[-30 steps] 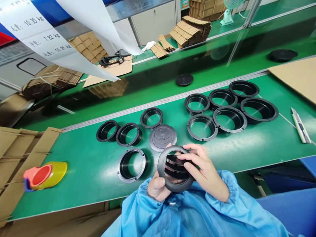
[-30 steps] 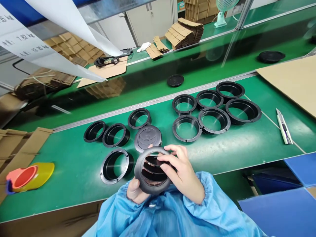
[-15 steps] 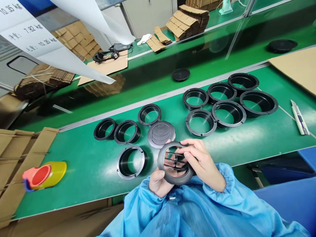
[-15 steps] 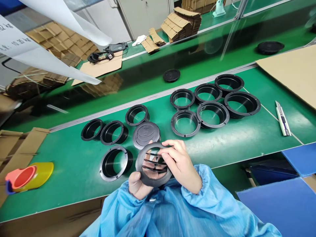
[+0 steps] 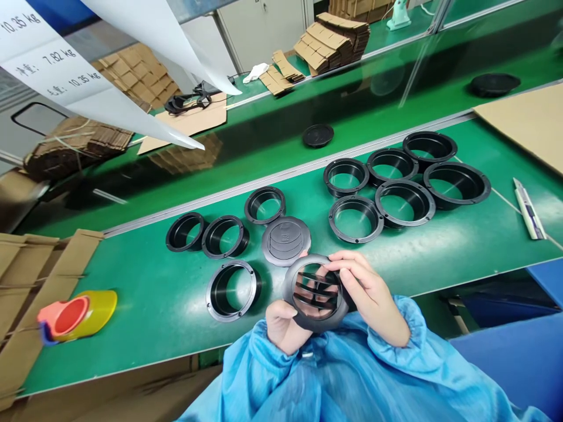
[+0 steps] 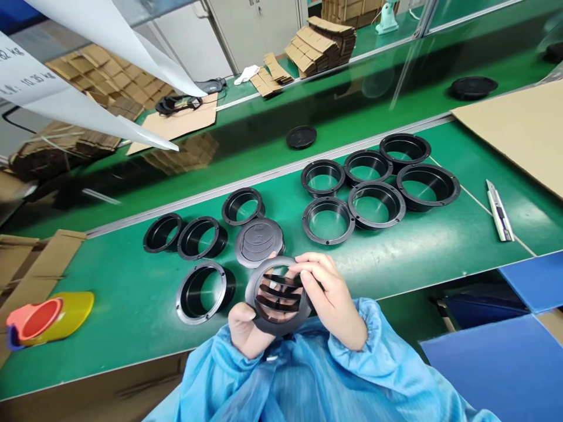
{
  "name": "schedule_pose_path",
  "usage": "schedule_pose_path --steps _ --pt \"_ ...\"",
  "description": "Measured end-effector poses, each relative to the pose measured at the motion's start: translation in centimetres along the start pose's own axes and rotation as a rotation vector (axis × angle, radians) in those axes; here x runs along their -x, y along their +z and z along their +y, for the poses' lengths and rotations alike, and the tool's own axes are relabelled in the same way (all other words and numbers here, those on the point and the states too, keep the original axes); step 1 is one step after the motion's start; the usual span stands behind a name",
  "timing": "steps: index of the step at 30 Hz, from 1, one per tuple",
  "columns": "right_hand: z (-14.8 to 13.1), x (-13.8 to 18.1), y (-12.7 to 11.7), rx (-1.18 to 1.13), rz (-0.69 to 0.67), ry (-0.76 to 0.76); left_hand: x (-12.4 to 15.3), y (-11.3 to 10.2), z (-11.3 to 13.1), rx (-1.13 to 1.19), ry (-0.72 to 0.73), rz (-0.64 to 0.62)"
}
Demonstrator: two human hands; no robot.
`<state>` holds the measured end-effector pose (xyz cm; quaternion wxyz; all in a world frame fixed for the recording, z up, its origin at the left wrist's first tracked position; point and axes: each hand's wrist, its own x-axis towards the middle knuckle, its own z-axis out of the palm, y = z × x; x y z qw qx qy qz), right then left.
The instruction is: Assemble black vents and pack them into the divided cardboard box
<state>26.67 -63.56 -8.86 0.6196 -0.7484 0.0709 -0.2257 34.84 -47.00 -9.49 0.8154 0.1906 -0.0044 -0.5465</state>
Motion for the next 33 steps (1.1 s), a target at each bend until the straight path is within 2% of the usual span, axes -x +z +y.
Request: schedule_pose_path --steps 14,33 --pt "0.1 0.7 0.0 -0.004 -0.017 0.007 -0.5 0.7 -0.2 0.038 0.017 0.015" --pt "0.5 1.4 -0.2 -0.021 -0.053 0.024 -0.7 0.7 -0.5 0.035 0.049 0.032"
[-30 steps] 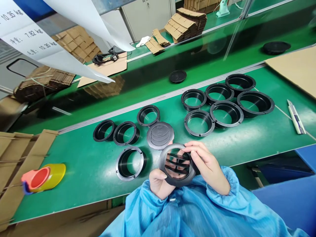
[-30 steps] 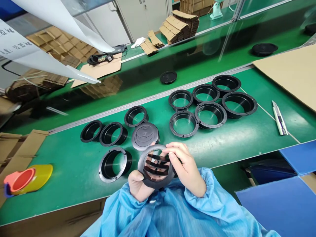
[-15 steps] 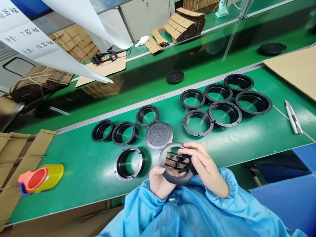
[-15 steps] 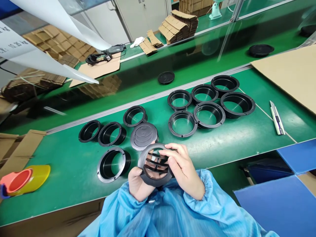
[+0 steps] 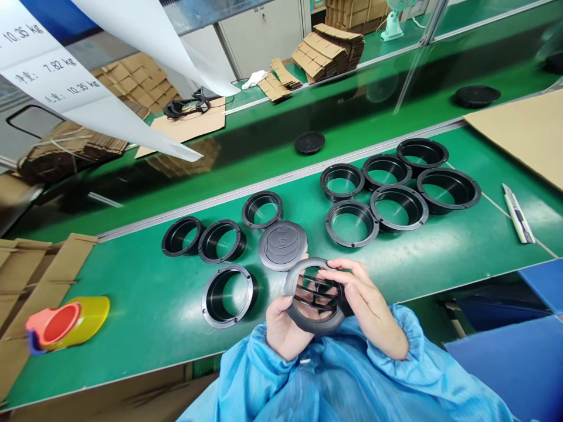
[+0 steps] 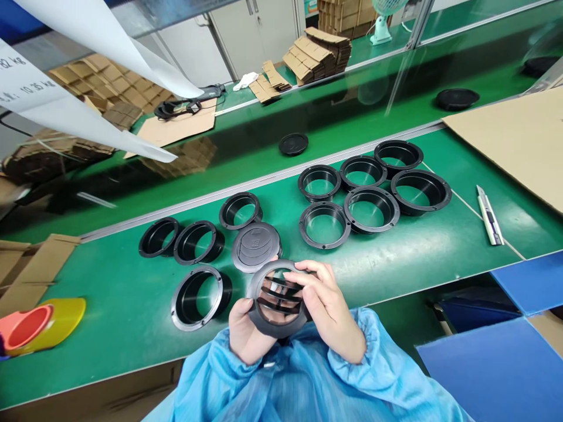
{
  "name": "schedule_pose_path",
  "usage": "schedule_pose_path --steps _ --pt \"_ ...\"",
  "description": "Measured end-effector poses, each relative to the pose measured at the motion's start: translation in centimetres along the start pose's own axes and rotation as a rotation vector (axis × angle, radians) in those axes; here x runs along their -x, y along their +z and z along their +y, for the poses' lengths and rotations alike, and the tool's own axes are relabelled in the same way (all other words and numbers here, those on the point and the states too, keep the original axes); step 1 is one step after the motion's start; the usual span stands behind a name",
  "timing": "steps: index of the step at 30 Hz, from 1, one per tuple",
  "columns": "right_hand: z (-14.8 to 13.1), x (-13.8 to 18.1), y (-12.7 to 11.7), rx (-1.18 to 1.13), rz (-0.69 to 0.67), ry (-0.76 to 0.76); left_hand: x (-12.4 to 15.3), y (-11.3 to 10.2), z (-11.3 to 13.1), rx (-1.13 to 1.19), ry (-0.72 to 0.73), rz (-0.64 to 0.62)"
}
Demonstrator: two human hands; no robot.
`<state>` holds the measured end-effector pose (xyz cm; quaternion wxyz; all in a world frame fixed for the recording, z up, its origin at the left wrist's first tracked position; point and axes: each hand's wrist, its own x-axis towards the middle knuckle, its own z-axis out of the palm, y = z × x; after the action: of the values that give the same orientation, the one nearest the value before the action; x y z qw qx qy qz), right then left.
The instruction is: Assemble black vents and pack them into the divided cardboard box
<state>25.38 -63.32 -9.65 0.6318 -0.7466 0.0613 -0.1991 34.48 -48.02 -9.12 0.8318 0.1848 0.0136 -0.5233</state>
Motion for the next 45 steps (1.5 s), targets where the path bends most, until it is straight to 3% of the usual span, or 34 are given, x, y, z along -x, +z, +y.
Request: schedule_pose_path --steps 5,13,18,22,26,31,33,38,45 --pt "0.1 0.4 -0.1 0.065 -0.009 -0.030 0.0 -0.2 -0.1 0.000 -0.002 0.008" --pt "0.7 2.0 0.6 0.609 -0.231 -0.334 -0.4 -1.3 -0.4 0.006 -0.046 -0.040" --pt "0.4 0.8 -0.4 0.553 -0.179 -0.267 -0.7 -0.1 -0.7 -0.067 -0.066 0.001" --pt "-0.2 -0.1 -0.7 0.556 -0.279 -0.198 -0.8 1.0 -0.6 -0.164 -0.076 -0.009" --pt "-1.5 -1.0 -1.9 0.600 -0.336 -0.233 -0.9 1.2 -0.7 -0.216 -0.058 -0.047" --pt "-2.2 -6.1 -5.8 0.867 -0.007 -0.283 -1.2 0.8 -0.8 -0.385 -0.044 -0.014" --pt "-1.5 -8.7 -7.1 1.036 0.045 -0.308 -1.2 0.5 -0.6 -0.479 -0.088 0.045" --pt "0.6 -11.2 -7.4 1.225 -0.067 -0.293 -0.9 -0.2 0.1 -0.580 -0.136 0.128" --pt "1.6 -8.3 -5.1 1.170 -0.242 -0.210 -0.1 -0.6 1.1 -0.606 -0.169 0.171"
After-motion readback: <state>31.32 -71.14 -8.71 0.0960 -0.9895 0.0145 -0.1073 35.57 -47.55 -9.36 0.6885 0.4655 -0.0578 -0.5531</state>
